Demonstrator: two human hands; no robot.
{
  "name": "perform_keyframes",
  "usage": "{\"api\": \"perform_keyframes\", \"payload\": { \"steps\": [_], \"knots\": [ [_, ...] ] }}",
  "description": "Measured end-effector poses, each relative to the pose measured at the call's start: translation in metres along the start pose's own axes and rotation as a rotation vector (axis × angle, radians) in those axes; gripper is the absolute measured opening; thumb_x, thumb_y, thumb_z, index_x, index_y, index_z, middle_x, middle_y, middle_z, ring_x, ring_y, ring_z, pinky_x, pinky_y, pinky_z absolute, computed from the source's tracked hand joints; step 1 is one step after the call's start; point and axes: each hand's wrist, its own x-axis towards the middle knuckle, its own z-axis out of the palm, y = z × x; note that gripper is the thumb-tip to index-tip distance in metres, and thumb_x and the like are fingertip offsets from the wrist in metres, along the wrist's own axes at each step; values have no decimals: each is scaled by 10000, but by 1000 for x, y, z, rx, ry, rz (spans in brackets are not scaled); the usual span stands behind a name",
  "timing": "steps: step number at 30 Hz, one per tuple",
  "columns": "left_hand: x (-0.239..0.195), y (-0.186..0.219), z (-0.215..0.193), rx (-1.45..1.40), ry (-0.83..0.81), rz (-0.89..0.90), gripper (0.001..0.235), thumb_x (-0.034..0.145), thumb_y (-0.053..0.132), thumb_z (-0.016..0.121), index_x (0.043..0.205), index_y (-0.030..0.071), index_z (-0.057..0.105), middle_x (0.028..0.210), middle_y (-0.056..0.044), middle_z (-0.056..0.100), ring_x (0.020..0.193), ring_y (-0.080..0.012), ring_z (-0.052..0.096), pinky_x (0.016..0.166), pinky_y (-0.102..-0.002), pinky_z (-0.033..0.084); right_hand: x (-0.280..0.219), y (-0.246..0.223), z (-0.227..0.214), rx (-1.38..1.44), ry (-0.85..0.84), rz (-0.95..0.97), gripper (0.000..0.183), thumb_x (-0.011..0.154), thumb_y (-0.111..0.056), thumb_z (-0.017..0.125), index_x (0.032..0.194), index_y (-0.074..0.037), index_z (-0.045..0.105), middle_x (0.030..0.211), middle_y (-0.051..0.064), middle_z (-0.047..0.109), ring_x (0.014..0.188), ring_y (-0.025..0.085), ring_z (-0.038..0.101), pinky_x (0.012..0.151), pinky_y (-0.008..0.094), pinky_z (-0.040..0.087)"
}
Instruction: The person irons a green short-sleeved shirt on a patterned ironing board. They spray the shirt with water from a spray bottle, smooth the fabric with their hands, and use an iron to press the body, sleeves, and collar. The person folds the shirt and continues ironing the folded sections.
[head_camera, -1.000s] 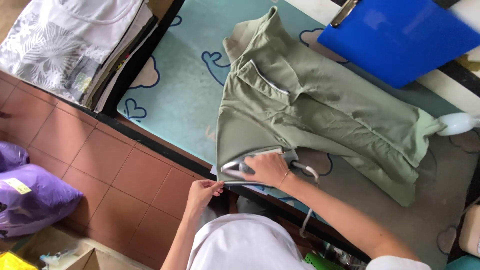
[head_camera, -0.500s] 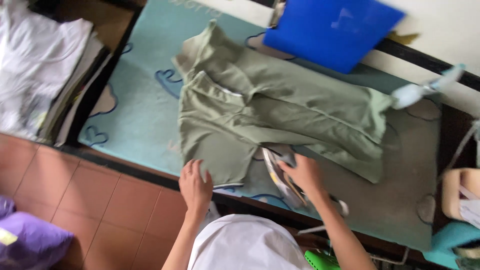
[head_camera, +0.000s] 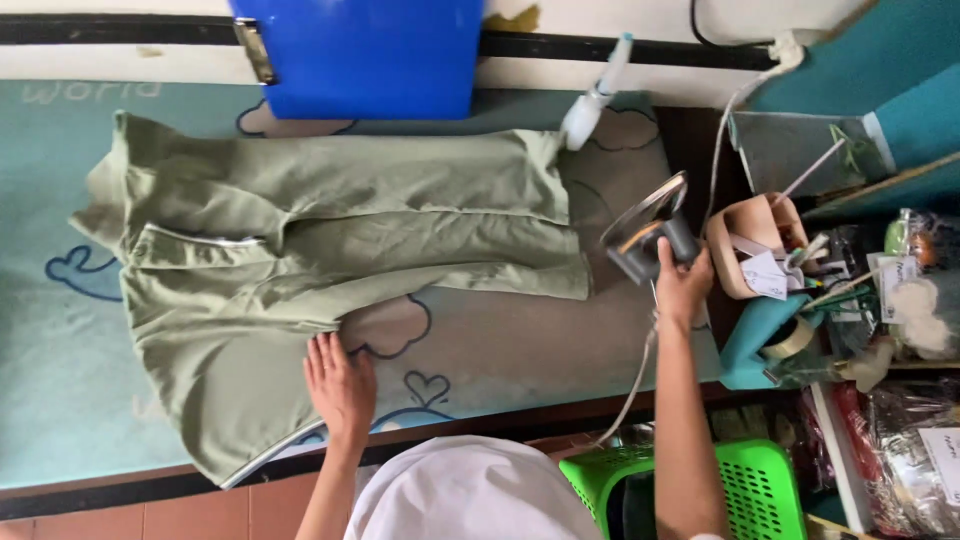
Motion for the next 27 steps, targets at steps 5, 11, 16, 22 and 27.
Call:
{"api": "perform_keyframes", "payload": {
  "steps": [5, 11, 16, 22, 27],
  "knots": [
    [1, -8, 7, -28, -3, -50, 550, 937, 254, 653, 1458, 80, 623, 1487, -164, 653, 1420, -315, 591, 1178, -467, 474, -1, 14, 35, 432, 154, 267, 503, 1053, -248, 839, 1394, -20, 549, 1279, 259, 634, 1194, 476, 659, 891, 649, 593],
    [2, -10, -3, -198, -78, -279, 716, 838, 30, 615, 1535, 161, 512, 1536, -109, 588, 1385, -305, 584, 1120, -478, 505, -21, 97, 37, 183, -25, 264, 751, 1025, -298, 909, 1490, -42, 379, 1343, 356, 567, 1191, 515, 651, 948, 663, 569],
    [-6, -18, -12, -52, -236, -240, 1132, 583, -69, 889, 1601, 16, 400, 1625, -250, 444, 1549, -361, 390, 1313, -438, 315, -93, 76, 58, 21, -520, 430, 761, 879, -563, 923, 1303, 26, 692, 1134, 268, 737, 990, 415, 731, 841, 555, 583],
    [-20, -48, -23, 90, -366, -142, 928, 720, -85, 763, 1589, 36, 464, 1585, -209, 530, 1489, -342, 497, 1262, -437, 368, -87, 77, 93, 396, -434, 385, 373, 949, -216, 863, 1211, -44, 661, 1116, 165, 620, 1105, 271, 613, 980, 481, 533],
    [-38, -87, -41, 91, -436, -115, 1189, 550, -8, 947, 1616, 77, 427, 1587, -176, 532, 1478, -323, 511, 1270, -423, 374, -82, 37, 64, 435, -539, 581, 449, 977, -224, 827, 1241, 17, 555, 932, 111, 497, 654, 176, 567, 504, 327, 582]
  ]
}}
